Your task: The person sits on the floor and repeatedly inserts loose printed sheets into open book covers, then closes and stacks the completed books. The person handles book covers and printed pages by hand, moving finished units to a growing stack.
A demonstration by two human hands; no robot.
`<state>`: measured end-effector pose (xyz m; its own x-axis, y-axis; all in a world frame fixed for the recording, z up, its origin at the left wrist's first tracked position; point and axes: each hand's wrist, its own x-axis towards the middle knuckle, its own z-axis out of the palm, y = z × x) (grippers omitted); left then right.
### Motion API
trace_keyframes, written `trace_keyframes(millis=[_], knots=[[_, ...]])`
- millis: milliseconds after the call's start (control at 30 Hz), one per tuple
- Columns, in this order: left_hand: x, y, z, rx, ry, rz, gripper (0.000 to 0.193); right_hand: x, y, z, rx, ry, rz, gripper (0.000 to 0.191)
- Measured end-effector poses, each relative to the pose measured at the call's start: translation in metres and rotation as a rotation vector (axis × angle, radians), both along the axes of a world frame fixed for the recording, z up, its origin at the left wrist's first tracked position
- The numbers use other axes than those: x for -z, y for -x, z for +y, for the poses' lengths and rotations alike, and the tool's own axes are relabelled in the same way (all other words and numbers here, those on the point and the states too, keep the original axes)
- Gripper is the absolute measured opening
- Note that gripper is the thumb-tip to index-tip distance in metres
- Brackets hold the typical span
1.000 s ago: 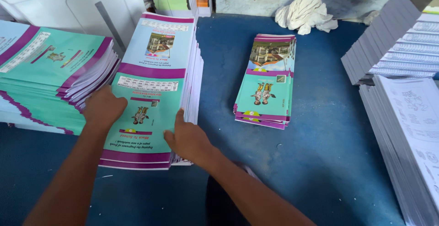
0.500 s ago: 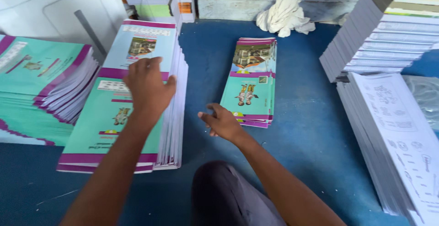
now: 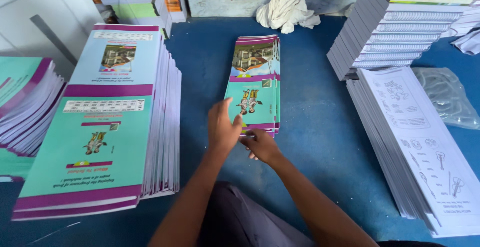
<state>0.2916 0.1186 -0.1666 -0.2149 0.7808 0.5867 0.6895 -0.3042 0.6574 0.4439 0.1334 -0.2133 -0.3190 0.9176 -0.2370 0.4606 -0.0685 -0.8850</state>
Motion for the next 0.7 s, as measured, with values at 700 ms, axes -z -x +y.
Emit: trace_keyframes(millis=[700], knots=[[0.078, -0.002, -0.017, -0.002, 0.339, -0.200, 0.051, 0.034, -0.041, 0.037, 0.625, 0.324, 0.231, 0.027]])
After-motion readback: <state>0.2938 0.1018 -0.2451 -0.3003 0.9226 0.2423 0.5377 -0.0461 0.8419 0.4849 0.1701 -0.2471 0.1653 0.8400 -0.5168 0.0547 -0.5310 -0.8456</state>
